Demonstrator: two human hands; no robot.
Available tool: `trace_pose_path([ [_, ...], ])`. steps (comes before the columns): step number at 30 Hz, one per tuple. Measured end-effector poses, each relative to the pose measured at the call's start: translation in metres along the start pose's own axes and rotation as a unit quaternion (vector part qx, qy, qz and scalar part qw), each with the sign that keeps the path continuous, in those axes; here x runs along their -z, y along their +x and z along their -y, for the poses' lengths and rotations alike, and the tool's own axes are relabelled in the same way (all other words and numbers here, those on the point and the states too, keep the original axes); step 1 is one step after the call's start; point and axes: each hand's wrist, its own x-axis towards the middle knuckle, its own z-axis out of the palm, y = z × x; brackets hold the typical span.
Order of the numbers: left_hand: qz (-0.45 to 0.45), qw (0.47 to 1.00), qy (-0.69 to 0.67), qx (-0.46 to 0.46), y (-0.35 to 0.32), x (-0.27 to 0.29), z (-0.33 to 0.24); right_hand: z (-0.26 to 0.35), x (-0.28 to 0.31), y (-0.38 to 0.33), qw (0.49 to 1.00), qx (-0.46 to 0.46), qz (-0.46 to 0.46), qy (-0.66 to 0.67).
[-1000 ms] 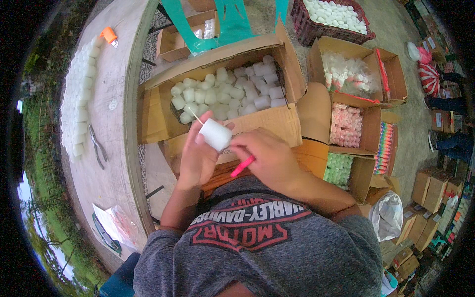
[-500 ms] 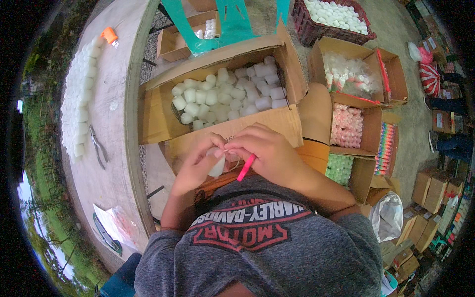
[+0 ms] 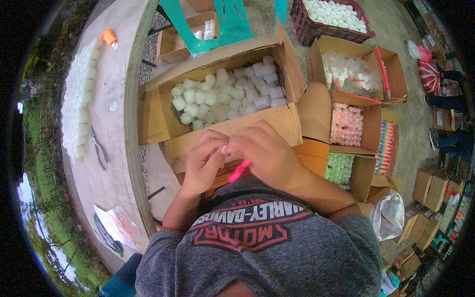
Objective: The person repeatedly picks up white cylindrical objects from a cardboard box, inserts a wick into each one, and uses pink scissors to trim the wick. The person handles the objects one at a time and places the finished items back into the box.
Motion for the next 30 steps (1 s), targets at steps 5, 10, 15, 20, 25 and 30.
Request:
trace_pose_path([
  [5, 0.02, 1.0, -0.011, -0.019, 0.001, 0.002, -0.009, -0.004, -0.006, -0.006, 0.978, -0.148, -0.001, 0.146],
  [10, 0.001, 0.976, -0.2, 0.086, -0.007, 0.003, -0.001, -0.001, -0.001, -0.005, 0.947, -0.204, 0.019, 0.246],
  [15, 0.046, 0.905, -0.393, 0.153, -0.007, -0.001, 0.002, 0.004, 0.006, -0.003, 0.964, -0.173, 0.065, 0.193],
  [20, 0.084, 0.826, -0.515, 0.212, -0.006, -0.002, 0.009, 0.006, 0.003, -0.003, 0.999, -0.008, 0.031, 0.024],
  [25, 0.128, 0.75, -0.561, 0.326, -0.005, 0.002, 0.008, 0.001, -0.001, -0.002, 0.986, 0.153, -0.023, -0.068],
  [30, 0.088, 0.833, -0.479, 0.262, -0.006, -0.005, -0.001, -0.001, -0.008, -0.01, 0.996, 0.07, -0.049, 0.011],
])
